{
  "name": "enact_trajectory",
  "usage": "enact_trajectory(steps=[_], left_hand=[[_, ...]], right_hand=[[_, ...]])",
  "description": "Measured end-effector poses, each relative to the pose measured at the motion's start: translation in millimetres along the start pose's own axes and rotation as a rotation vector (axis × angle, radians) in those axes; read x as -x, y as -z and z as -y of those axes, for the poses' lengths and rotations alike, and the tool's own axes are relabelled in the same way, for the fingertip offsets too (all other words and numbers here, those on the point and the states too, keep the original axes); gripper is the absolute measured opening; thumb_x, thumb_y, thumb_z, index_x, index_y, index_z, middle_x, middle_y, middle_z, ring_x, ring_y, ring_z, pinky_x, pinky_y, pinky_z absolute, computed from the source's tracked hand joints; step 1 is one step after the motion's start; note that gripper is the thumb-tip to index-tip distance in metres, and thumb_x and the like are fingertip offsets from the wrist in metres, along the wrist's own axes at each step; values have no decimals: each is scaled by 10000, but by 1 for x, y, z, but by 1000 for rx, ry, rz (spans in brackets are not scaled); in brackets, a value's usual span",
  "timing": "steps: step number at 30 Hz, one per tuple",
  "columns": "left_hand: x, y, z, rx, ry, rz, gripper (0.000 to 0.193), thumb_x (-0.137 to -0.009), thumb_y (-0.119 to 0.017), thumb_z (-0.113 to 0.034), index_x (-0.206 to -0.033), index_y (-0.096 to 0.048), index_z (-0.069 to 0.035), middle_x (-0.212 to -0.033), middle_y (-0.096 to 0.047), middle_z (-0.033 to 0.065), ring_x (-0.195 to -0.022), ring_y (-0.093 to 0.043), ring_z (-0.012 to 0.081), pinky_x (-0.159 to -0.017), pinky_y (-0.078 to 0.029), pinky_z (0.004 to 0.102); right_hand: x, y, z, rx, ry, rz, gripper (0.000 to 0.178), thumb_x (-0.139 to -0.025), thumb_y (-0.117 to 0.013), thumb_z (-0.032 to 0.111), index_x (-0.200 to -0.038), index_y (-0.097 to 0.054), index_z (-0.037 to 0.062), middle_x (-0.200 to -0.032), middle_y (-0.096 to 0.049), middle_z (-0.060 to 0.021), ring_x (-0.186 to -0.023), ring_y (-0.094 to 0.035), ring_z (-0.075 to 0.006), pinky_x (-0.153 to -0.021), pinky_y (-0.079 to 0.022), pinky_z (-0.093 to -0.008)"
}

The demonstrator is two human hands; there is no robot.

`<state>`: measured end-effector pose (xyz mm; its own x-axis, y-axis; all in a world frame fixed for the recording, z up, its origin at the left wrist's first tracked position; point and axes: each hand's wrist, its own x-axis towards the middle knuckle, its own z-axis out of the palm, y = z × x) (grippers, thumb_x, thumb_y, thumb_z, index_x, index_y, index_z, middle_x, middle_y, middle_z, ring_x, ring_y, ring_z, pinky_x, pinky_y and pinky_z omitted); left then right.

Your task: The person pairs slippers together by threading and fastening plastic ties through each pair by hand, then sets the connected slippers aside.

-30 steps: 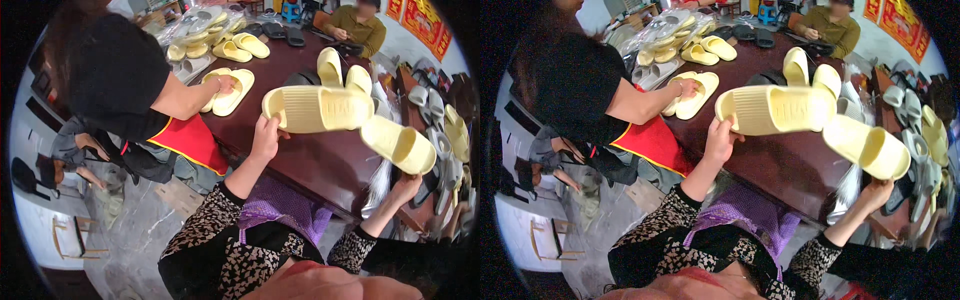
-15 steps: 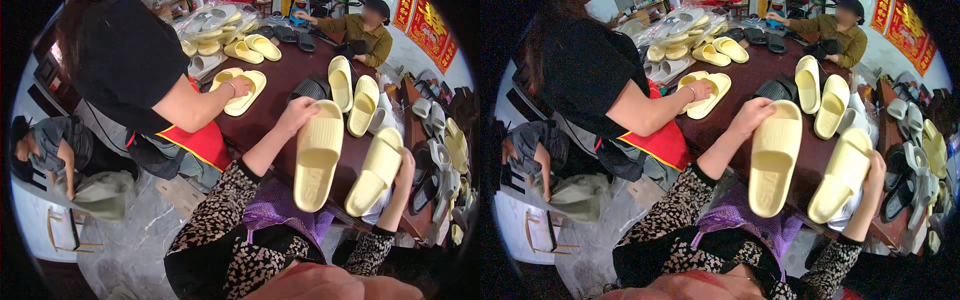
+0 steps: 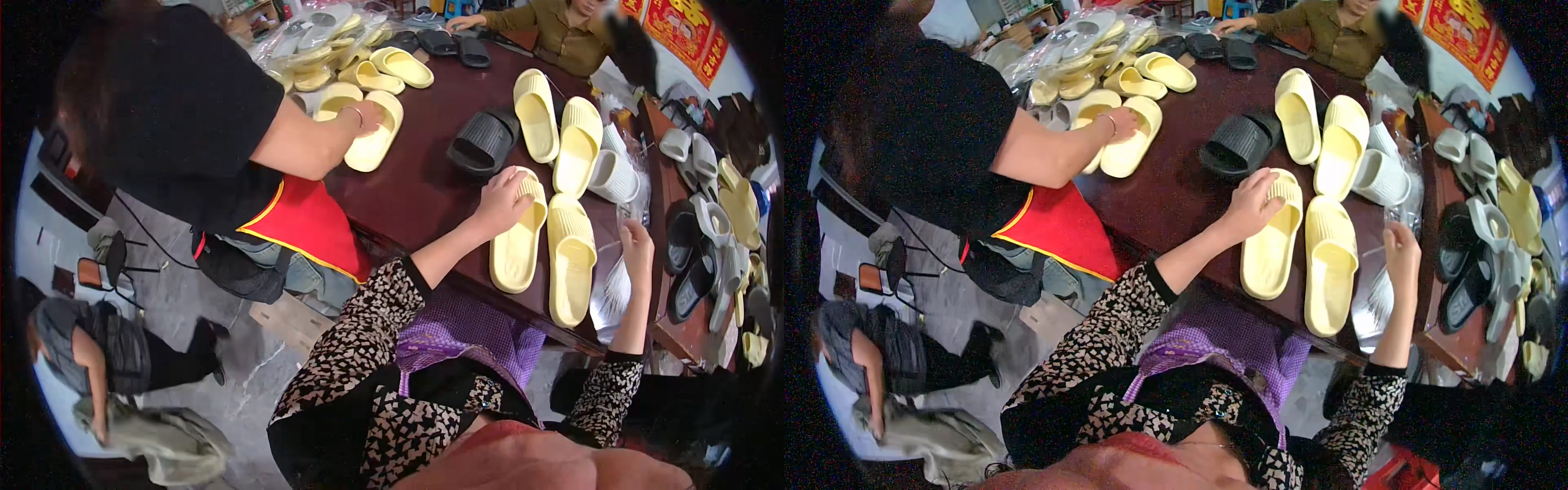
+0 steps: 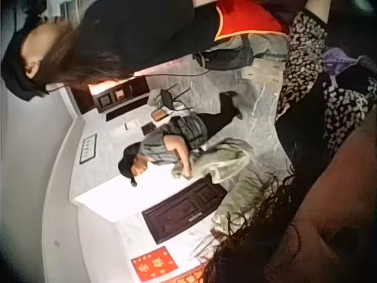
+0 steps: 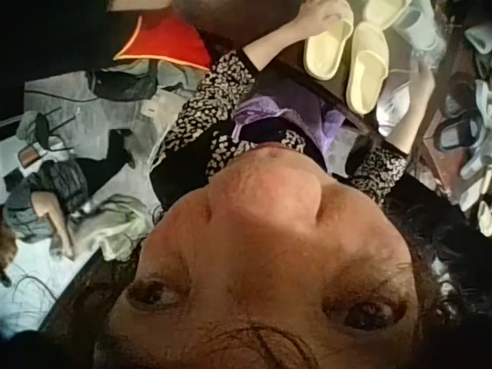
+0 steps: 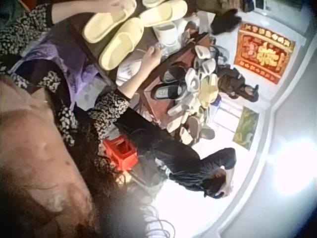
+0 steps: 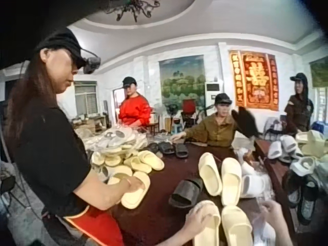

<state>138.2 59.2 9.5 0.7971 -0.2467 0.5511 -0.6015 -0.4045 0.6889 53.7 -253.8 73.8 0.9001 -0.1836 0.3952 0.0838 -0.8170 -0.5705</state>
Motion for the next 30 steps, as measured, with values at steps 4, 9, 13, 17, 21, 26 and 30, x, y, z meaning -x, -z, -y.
enact_trajectory(steps=[4, 9, 13, 17, 21, 26, 30], left_hand=[[17, 4, -15, -138, -87, -21, 490, -797, -585, -243, -1207, -460, -6, -1261, -416, 196, -1164, -405, 365, -930, -348, 470], [31, 7, -35, -208, -179, -32, 490, -775, -622, -190, -1201, -457, -14, -1276, -378, 189, -1198, -356, 357, -950, -319, 476], [33, 11, -49, -215, -223, -53, 487, -766, -630, -173, -1196, -461, -18, -1274, -377, 185, -1205, -344, 351, -969, -303, 467], [32, 13, -63, -223, -260, -36, 480, -764, -626, -170, -1190, -466, -15, -1273, -383, 185, -1203, -349, 348, -981, -294, 459], [38, 16, -68, -163, -276, -22, 465, -760, -617, -155, -1179, -476, -11, -1260, -402, 188, -1187, -368, 349, -979, -298, 456], [39, 2, -85, -18, -312, 26, 438, -753, -599, -129, -1160, -493, -4, -1220, -444, 196, -1160, -399, 360, -969, -310, 460], [33, 3, -88, -29, -338, 70, 429, -741, -602, -93, -1146, -505, 6, -1195, -478, 200, -1132, -428, 371, -964, -319, 455]], right_hand=[[28, 27, -9, 377, 76, -100, 295, -847, -570, 159, -1070, -574, -35, -1008, -614, -195, -887, -600, -311, -776, -475, -374], [66, 31, -17, 642, 11, -101, 276, -843, -550, 162, -1038, -577, -31, -1024, -598, -214, -899, -577, -388, -789, -464, -433], [75, 29, -36, 637, -154, 33, 248, -847, -540, 186, -968, -582, -27, -962, -601, -223, -874, -579, -384, -750, -458, -440], [78, 31, -27, 530, -169, 38, 215, -845, -528, 189, -880, -569, -19, -887, -603, -223, -842, -575, -393, -712, -441, -455], [79, 24, -19, 487, -196, 2, 229, -842, -530, 211, -843, -552, -18, -824, -599, -228, -808, -572, -401, -689, -433, -459], [88, 24, -23, 456, -296, 11, 240, -831, -526, 223, -847, -540, -16, -820, -587, -248, -802, -557, -424, -688, -431, -462], [79, 16, -42, 403, -186, -128, 185, -789, -533, 172, -785, -520, -12, -784, -547, -276, -778, -531, -457, -631, -405, -499]])
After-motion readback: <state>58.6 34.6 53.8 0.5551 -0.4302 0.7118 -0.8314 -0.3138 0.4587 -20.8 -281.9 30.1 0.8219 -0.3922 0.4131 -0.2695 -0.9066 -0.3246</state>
